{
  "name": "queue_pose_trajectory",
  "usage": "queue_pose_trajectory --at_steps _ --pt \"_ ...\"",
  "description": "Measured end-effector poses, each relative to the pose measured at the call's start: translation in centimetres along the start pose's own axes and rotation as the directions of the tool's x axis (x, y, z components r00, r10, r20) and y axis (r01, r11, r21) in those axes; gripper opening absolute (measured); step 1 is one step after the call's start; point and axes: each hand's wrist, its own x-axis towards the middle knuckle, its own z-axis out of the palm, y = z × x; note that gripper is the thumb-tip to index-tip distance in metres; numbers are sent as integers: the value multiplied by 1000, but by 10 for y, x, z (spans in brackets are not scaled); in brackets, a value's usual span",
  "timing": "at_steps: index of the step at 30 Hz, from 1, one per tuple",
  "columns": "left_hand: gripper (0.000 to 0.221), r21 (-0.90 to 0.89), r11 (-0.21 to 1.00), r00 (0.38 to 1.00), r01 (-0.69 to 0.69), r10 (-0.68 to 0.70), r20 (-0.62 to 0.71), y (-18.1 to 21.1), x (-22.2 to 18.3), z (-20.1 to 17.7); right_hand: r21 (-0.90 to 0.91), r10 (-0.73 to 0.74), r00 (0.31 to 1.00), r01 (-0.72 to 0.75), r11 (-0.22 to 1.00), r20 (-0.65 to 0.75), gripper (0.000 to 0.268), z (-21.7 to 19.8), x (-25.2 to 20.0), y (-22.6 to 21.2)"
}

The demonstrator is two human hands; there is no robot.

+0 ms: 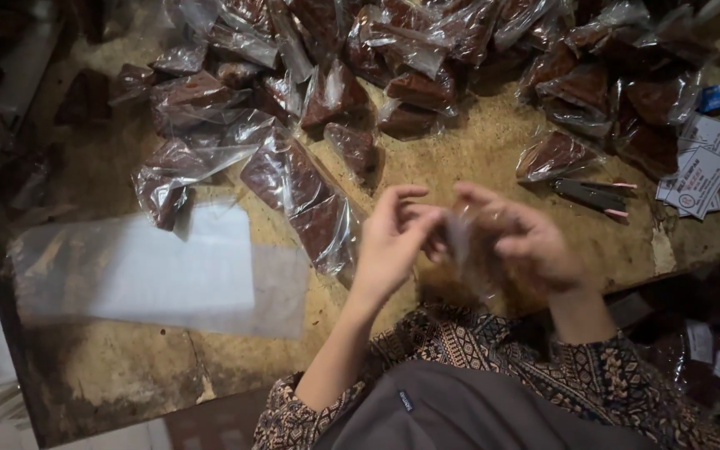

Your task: Packaging small, individually wrapped bread pieces into larger plastic bags, adding a product label, and stapling the bag closed.

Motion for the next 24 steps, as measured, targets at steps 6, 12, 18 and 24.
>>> queue_pose_trajectory --at_steps 6,12,18,24 --pt "15 -101 981 974 -168 149 -171 -3 -15 -9 -353 -199 974 150 923 -105 52 5 -8 11" --pt "18 -153 962 948 -228 184 -258 10 -17 -35 -161 -452 782 427 890 -428 53 -24 -32 8" --pt "13 -115 977 962 -177 148 -228 15 -21 -24 -148 -383 919 367 918 -96 69 -19 -32 54" --pt "18 -99 984 972 -147 125 -200 18 -34 -15 -566 -167 959 272 778 230 41 19 -2 32"
